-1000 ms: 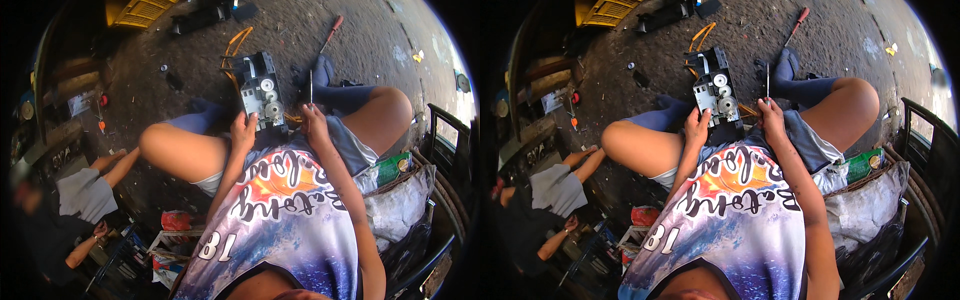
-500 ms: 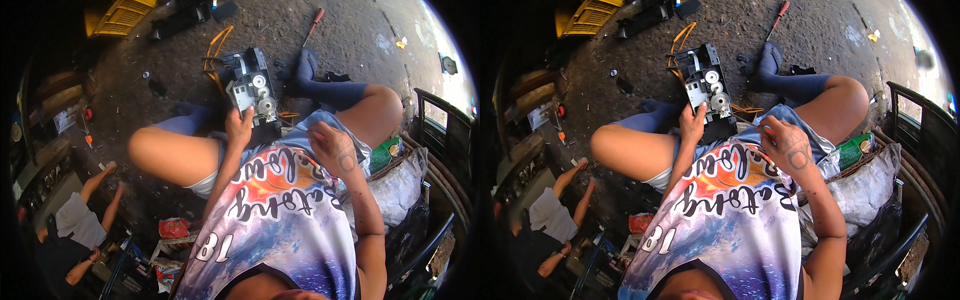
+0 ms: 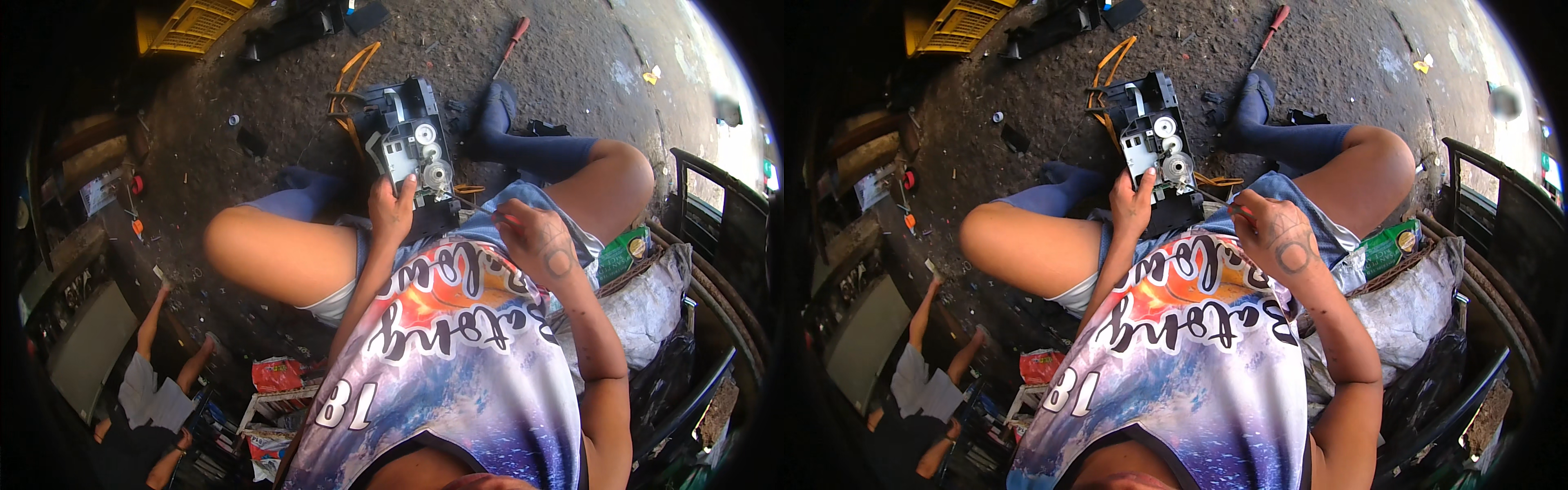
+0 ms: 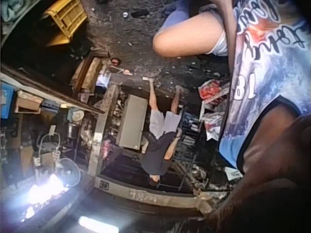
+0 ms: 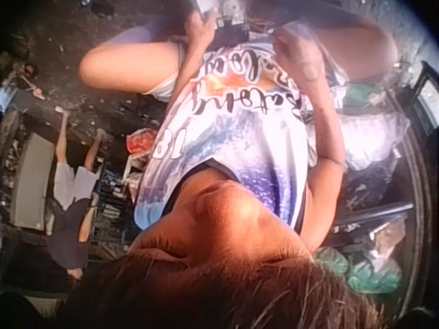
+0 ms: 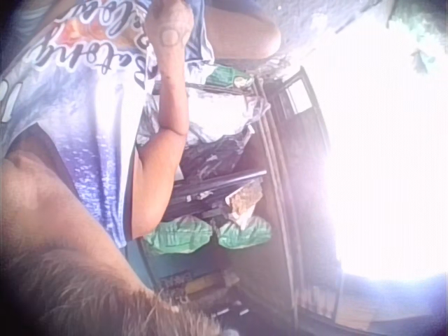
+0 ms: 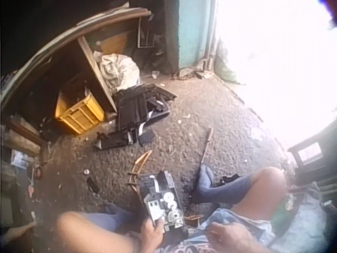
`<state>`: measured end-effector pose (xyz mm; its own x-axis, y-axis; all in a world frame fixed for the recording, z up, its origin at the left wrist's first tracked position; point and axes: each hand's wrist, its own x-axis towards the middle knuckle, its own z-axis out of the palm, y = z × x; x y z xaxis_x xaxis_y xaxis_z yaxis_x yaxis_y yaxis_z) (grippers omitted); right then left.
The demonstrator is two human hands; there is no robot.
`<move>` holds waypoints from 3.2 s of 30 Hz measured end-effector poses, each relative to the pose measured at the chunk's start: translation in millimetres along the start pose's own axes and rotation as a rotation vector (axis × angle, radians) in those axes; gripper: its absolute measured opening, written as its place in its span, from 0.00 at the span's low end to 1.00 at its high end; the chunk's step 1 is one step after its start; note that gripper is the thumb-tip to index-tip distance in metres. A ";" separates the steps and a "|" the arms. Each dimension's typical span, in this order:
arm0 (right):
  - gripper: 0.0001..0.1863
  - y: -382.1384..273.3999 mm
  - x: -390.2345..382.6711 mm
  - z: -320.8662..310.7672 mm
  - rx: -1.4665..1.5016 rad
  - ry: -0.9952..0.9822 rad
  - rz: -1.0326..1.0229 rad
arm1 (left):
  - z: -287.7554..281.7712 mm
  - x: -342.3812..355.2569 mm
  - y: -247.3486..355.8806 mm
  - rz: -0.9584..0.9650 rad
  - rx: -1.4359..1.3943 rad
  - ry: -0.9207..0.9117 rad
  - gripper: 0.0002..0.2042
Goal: The person sits on the floor and uses a screwdriver to disassemble a black electronic device, removing screws and separating internal components. They manipulate wires and parts with their hands, occasionally adjusting the device's position.
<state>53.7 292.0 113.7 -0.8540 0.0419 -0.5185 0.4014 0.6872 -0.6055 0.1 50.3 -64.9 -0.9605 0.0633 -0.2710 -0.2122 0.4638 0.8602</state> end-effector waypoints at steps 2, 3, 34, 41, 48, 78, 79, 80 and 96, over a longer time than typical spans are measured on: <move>0.10 0.5 0.9 -0.2 -0.010 -0.004 0.003 | 0.4 0.3 -1.7 -0.007 -0.008 -0.005 0.16; 0.10 1.7 0.9 0.1 -0.018 -0.002 -0.003 | 0.1 0.8 -2.4 -0.016 -0.019 -0.014 0.16; 0.09 -38.8 16.1 -7.9 -0.362 -0.164 0.017 | 20.0 -4.9 4.4 0.040 0.055 -0.020 0.14; 0.14 -17.8 10.8 -9.2 -0.751 -0.230 -0.277 | 23.8 -7.3 12.8 0.065 0.063 0.018 0.15; 0.12 7.0 26.8 -26.8 -0.866 -0.070 -0.843 | 22.7 -6.1 5.4 0.081 0.041 0.024 0.14; 0.30 -19.0 33.6 -25.1 -0.311 0.054 -0.645 | 14.0 -6.7 54.1 0.637 0.211 -0.306 0.09; 0.27 -24.3 35.0 -31.5 -0.224 0.104 -0.604 | 19.6 -4.4 57.3 0.595 0.142 -0.252 0.07; 0.26 -24.0 36.6 -35.2 -0.207 0.111 -0.580 | 19.0 -2.5 62.5 0.516 0.120 -0.263 0.07; 0.14 6.0 65.0 -17.5 -0.141 0.172 -0.749 | -16.1 43.7 72.4 0.057 -0.061 -0.676 0.17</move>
<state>-5.2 311.5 86.9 -0.9245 -0.3660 0.1062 -0.3388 0.6616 -0.6689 -60.2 72.4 -7.6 -0.6513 0.6335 -0.4177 -0.1931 0.3941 0.8986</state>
